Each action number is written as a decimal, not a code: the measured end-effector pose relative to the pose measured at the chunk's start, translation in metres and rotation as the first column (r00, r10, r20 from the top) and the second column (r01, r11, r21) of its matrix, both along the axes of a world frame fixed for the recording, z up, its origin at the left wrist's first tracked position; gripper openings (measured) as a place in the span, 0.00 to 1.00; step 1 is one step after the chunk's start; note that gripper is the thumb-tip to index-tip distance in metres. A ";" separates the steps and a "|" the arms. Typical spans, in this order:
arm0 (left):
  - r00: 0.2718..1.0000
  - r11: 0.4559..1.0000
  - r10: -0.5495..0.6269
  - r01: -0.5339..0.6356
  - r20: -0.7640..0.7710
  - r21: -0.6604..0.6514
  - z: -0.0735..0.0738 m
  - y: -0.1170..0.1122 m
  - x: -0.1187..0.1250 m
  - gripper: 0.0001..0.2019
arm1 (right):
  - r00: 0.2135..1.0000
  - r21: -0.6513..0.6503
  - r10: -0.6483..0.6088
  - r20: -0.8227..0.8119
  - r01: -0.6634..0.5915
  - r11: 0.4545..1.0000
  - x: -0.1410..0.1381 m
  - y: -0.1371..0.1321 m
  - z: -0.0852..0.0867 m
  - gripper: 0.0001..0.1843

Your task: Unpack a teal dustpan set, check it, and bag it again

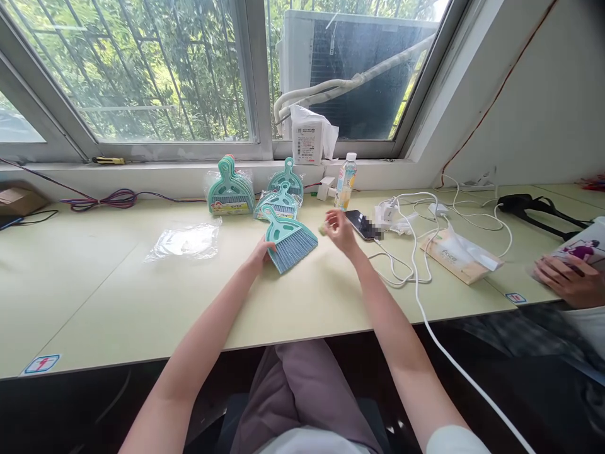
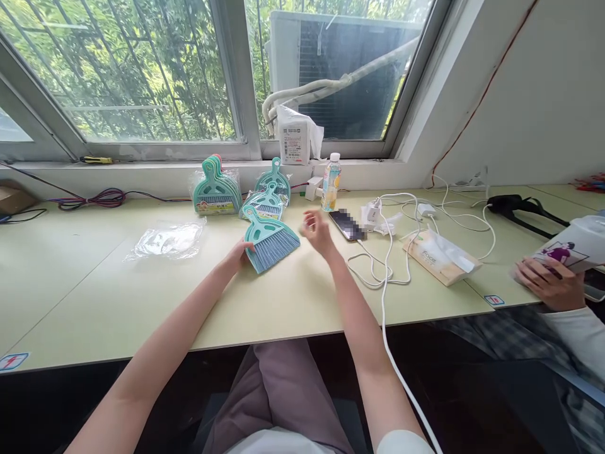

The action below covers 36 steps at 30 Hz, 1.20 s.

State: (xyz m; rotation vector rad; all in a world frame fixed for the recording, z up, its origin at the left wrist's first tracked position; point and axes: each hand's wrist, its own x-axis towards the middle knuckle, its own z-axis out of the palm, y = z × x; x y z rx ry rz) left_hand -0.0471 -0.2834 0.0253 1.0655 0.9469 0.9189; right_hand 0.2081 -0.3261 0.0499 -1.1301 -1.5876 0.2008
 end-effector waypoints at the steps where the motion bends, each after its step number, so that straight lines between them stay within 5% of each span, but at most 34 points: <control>1: 0.999 0.999 -0.037 0.038 -0.018 0.019 0.000 0.000 0.000 0.25 | 0.989 -0.007 0.116 0.093 -0.116 0.993 -0.019 -0.005 0.001 0.18; 3: 0.996 0.994 -0.084 0.087 -0.040 0.067 0.000 -0.001 -0.001 0.23 | 0.924 -0.036 0.284 0.256 -0.284 0.958 -0.051 -0.015 0.003 0.20; 6: 0.990 0.983 -0.138 0.141 -0.032 0.116 0.002 -0.004 -0.003 0.20 | 0.860 -0.115 0.364 0.359 -0.346 0.931 -0.081 -0.029 0.002 0.26; 9: 0.982 0.977 -0.187 0.188 -0.016 0.099 0.003 -0.006 -0.005 0.18 | 0.871 -0.174 0.434 0.230 -0.402 0.899 -0.088 -0.034 0.005 0.31; 14: 0.976 0.975 -0.215 0.212 0.037 0.073 0.005 -0.007 -0.004 0.17 | 0.729 -0.279 0.684 -0.038 -0.665 0.693 -0.077 -0.037 0.020 0.37; 15: 0.973 0.972 -0.227 0.224 0.038 0.075 0.005 -0.008 -0.005 0.18 | 0.727 -0.302 0.686 -0.025 -0.660 0.688 -0.074 -0.037 0.020 0.35; 21: 0.955 0.951 -0.295 0.290 0.022 0.110 0.002 -0.008 -0.008 0.21 | 0.868 -0.326 0.405 0.288 -0.309 0.894 -0.065 -0.025 0.001 0.27; 32: 0.940 0.921 -0.341 0.330 0.016 0.206 0.001 -0.014 -0.006 0.33 | 0.838 -0.287 0.419 0.349 -0.331 0.899 -0.067 -0.027 -0.006 0.33; 36: 0.971 0.951 -0.228 0.207 0.074 0.229 -0.001 -0.012 -0.005 0.37 | 0.904 -0.107 0.098 0.416 -0.058 0.993 -0.070 -0.031 -0.003 0.32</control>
